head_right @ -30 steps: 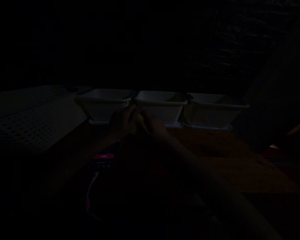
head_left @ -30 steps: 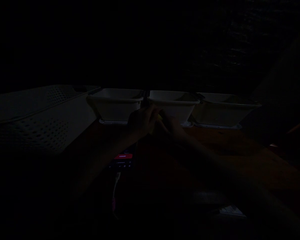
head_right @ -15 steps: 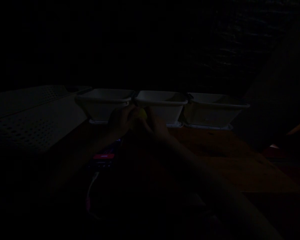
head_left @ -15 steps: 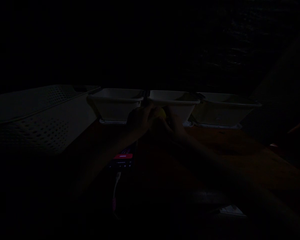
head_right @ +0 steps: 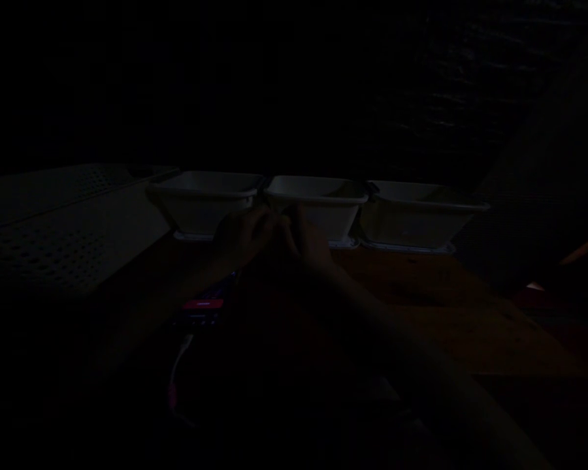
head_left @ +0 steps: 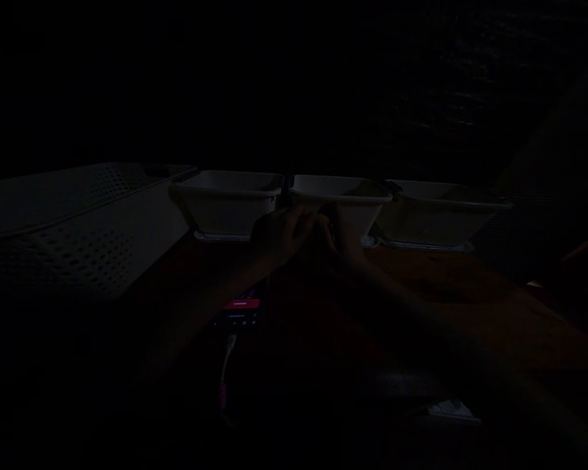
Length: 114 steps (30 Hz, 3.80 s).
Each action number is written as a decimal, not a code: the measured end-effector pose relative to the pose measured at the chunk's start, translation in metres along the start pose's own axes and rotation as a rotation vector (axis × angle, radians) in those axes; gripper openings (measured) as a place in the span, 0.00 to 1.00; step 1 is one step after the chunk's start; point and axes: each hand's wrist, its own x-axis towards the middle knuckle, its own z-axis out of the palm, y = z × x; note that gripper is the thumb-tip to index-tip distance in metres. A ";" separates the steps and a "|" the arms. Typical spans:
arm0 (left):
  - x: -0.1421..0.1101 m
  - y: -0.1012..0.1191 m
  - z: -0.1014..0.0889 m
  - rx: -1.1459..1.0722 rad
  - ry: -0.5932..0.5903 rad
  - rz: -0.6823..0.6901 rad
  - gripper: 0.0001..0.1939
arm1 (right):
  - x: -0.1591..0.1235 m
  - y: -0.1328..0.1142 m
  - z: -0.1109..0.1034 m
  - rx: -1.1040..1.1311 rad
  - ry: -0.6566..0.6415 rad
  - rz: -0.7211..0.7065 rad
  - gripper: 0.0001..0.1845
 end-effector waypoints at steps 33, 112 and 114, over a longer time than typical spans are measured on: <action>0.000 -0.003 0.005 0.200 -0.261 0.013 0.23 | 0.006 0.010 -0.004 -0.027 0.013 -0.058 0.16; 0.001 -0.008 0.010 0.033 -0.249 0.076 0.27 | 0.009 0.015 -0.005 -0.084 -0.038 -0.097 0.16; 0.001 -0.007 0.009 0.035 -0.260 0.073 0.26 | 0.008 0.014 -0.005 -0.089 -0.051 -0.086 0.16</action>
